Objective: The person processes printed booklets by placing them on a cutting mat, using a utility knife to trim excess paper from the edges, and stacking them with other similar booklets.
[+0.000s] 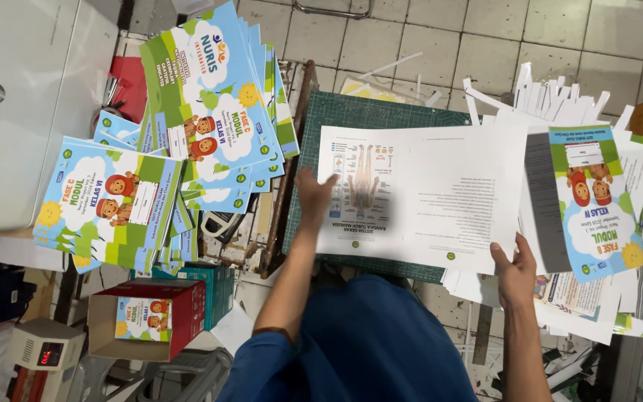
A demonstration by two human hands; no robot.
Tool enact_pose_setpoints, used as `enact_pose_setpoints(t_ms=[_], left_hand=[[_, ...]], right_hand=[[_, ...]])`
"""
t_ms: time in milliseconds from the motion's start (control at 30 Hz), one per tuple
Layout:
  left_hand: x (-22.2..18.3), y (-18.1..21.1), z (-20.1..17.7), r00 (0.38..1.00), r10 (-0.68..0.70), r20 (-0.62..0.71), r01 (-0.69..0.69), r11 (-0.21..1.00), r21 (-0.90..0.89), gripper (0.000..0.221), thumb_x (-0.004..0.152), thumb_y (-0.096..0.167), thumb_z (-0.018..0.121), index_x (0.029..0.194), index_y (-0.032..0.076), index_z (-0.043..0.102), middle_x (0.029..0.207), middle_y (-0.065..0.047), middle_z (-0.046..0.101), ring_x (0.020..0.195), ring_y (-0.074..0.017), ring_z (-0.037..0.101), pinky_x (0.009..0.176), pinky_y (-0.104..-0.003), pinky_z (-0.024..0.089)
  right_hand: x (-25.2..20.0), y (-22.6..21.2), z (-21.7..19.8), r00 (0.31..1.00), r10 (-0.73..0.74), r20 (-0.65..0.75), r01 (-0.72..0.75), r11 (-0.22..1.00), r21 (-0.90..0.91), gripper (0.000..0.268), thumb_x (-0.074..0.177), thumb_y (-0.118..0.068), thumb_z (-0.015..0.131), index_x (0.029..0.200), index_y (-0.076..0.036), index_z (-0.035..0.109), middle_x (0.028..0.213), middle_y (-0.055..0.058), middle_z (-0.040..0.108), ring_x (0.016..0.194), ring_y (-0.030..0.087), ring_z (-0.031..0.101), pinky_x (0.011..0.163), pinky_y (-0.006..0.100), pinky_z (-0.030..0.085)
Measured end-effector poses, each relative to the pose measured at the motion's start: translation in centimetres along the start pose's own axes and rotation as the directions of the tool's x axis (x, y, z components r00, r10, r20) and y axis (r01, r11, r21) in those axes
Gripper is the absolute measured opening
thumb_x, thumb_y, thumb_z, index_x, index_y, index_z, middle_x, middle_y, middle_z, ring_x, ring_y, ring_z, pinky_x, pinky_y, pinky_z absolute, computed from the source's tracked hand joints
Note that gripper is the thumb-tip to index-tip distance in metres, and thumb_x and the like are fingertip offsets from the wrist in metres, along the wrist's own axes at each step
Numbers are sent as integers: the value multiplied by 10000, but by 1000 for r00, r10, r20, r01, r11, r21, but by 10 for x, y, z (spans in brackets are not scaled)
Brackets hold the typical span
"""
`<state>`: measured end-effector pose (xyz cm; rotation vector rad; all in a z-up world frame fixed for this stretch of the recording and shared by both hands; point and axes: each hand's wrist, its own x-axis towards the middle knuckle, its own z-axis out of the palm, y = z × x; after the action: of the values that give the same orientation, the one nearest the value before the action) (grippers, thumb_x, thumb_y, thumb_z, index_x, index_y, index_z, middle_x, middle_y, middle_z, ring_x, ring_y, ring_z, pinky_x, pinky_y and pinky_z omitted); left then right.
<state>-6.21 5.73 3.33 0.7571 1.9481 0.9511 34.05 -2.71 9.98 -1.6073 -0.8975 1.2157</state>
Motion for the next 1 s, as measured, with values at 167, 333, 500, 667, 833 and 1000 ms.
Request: enact_pose_setpoints(t_ms=[167,333,500,667,833,1000], left_hand=[[-1,4,-20,948,223,227,-145,938,-315,357,945,43,651,1278,-70,593,1156,-131,729,1106,-255,683,960,-355,510],[-16,-18,-11,874,484,44,-485,860,159,567,918,-47,642,1457,-77,468,1220,-195,641,1120,-322,651,926,-415,541],[-14,-33,-2,825,565,13,-544,788,288,667,918,-37,667,1523,-82,389,1266,-210,577,1106,-359,630,889,-426,564],[-6,-32,-3,774,633,21,-611,737,289,665,922,-21,649,1535,-66,398,1219,-195,591,1102,-349,640,908,-384,588],[-4,-38,-11,826,560,61,-563,817,127,657,951,132,655,1527,-56,401,1219,-225,585,1112,-379,630,958,-439,540],[-3,-53,-15,793,610,4,-608,790,74,513,1054,100,485,1531,-66,398,1465,-288,490,1347,-431,518,1132,-465,427]], right_hand=[[0,14,-4,989,150,-14,-147,979,141,542,970,21,592,1491,28,445,1328,199,641,1211,228,631,1038,320,503],[5,3,-10,981,147,129,-149,989,4,614,923,-38,606,1513,14,446,1391,205,606,1286,243,578,1086,346,445],[33,-4,14,899,289,328,-425,750,506,774,992,-585,415,1471,21,465,1384,245,641,1260,314,652,1059,423,508],[55,-22,118,895,-317,315,314,948,61,782,1015,-361,601,1621,-15,248,1609,293,321,1421,380,399,1067,493,496],[38,-36,202,605,-372,704,796,314,-518,715,894,-382,662,1521,-199,372,1644,182,222,1500,377,246,1117,663,259],[25,-28,229,496,-322,806,848,-19,-530,600,930,-369,616,1500,-206,522,1646,125,357,1529,358,310,1231,673,75]])
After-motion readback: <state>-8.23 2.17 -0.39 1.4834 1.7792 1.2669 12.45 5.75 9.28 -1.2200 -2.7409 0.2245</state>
